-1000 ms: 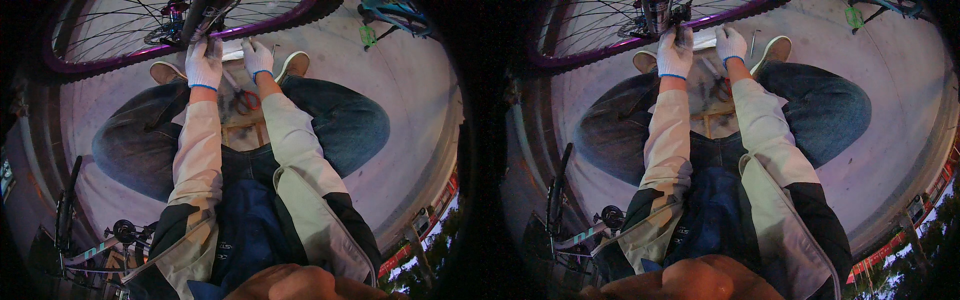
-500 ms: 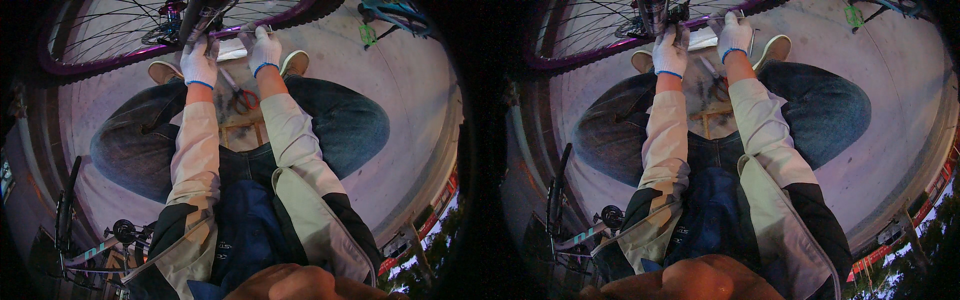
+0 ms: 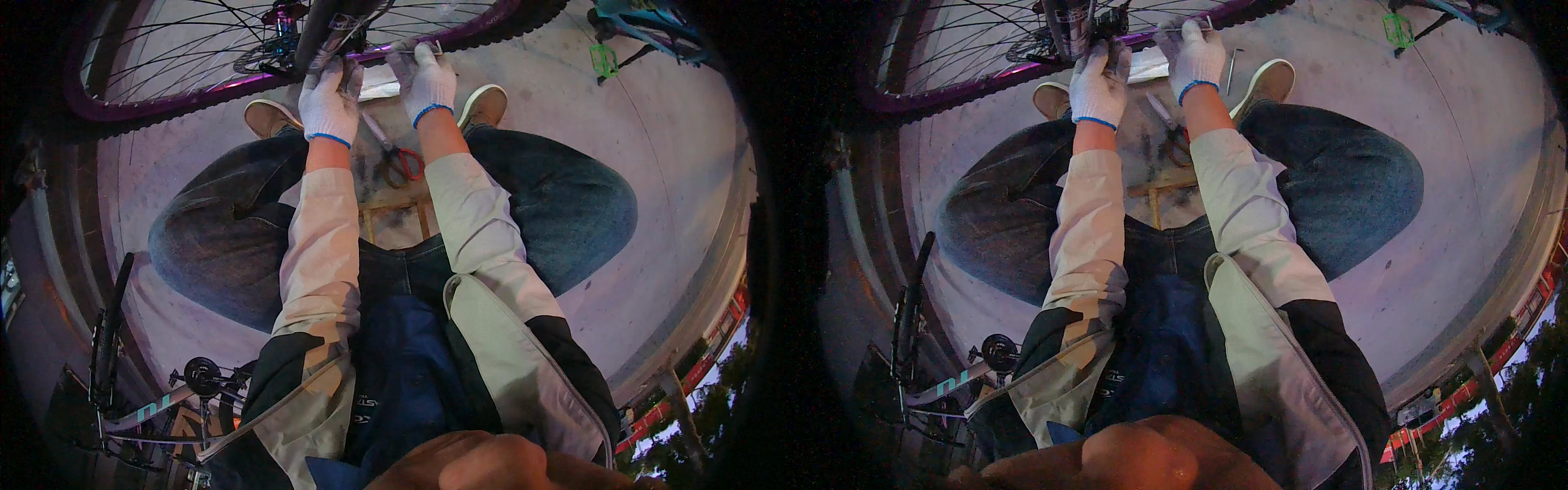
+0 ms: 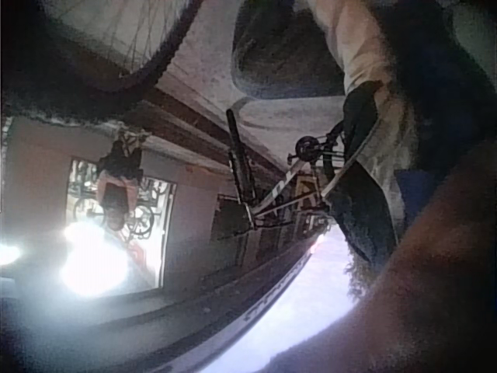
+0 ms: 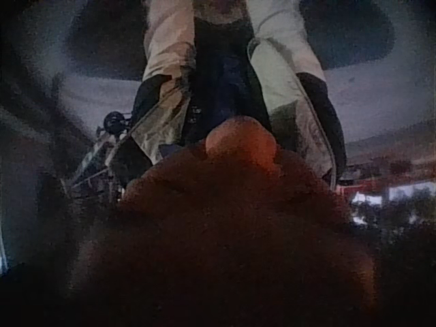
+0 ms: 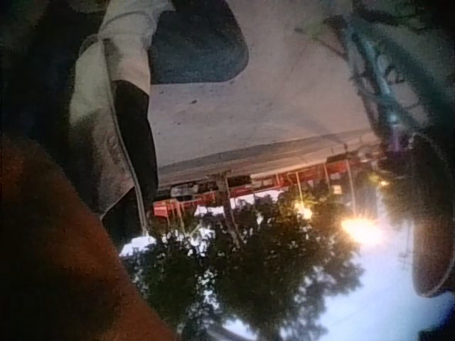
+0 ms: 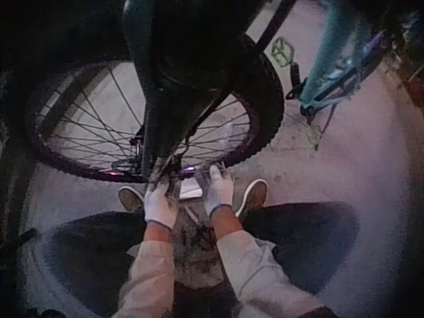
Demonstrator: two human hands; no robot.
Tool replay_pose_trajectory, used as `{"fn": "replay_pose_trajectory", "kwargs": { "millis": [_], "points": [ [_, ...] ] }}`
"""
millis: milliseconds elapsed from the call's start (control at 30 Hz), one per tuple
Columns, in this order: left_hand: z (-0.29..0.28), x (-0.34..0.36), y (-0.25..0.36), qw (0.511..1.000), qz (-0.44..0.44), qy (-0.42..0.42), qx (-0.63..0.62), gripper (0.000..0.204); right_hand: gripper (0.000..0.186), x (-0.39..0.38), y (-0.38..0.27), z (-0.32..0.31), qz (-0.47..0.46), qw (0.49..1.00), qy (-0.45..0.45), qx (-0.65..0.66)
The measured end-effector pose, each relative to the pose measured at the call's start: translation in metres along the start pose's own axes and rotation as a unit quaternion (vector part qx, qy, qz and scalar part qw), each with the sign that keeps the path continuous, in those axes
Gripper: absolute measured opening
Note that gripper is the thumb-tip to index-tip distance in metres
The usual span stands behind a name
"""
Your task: The person sits on the ground and uses a small metal tool to adjust a component on the front wheel hub of a bicycle. They then open a tool kit, select a different tool, and continue adjusting the same area.
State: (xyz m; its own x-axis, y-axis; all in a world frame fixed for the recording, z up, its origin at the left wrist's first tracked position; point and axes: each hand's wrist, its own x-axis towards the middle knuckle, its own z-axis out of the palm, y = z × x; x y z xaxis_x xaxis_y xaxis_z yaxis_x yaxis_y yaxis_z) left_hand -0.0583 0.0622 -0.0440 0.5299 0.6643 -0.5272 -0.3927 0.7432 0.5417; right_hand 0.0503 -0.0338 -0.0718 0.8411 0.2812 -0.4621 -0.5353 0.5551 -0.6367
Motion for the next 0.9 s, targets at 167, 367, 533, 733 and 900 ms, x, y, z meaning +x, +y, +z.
{"fn": "replay_pose_trajectory", "kwargs": {
  "millis": [167,367,533,733,900],
  "points": [
    [-0.001,0.000,0.000,1.000,-0.004,-0.006,-0.007,0.028,0.015,0.006,0.006,-0.009,0.075,0.997,0.018,0.025],
    [0.001,-0.003,0.000,1.000,0.007,-0.004,-0.016,0.027,0.020,0.019,0.003,-0.025,0.131,0.988,-0.047,0.069],
    [0.000,-0.001,-0.001,1.000,0.004,0.000,-0.016,0.027,0.025,0.018,0.008,-0.032,0.099,0.994,-0.046,0.010],
    [-0.004,0.003,-0.002,1.000,0.007,-0.011,-0.019,0.029,0.023,0.028,0.015,-0.040,0.167,0.984,-0.057,-0.001],
    [-0.002,0.002,-0.002,0.999,0.008,-0.019,-0.027,0.031,0.027,0.026,0.008,-0.042,0.120,0.986,-0.111,0.030]
  ]
}}
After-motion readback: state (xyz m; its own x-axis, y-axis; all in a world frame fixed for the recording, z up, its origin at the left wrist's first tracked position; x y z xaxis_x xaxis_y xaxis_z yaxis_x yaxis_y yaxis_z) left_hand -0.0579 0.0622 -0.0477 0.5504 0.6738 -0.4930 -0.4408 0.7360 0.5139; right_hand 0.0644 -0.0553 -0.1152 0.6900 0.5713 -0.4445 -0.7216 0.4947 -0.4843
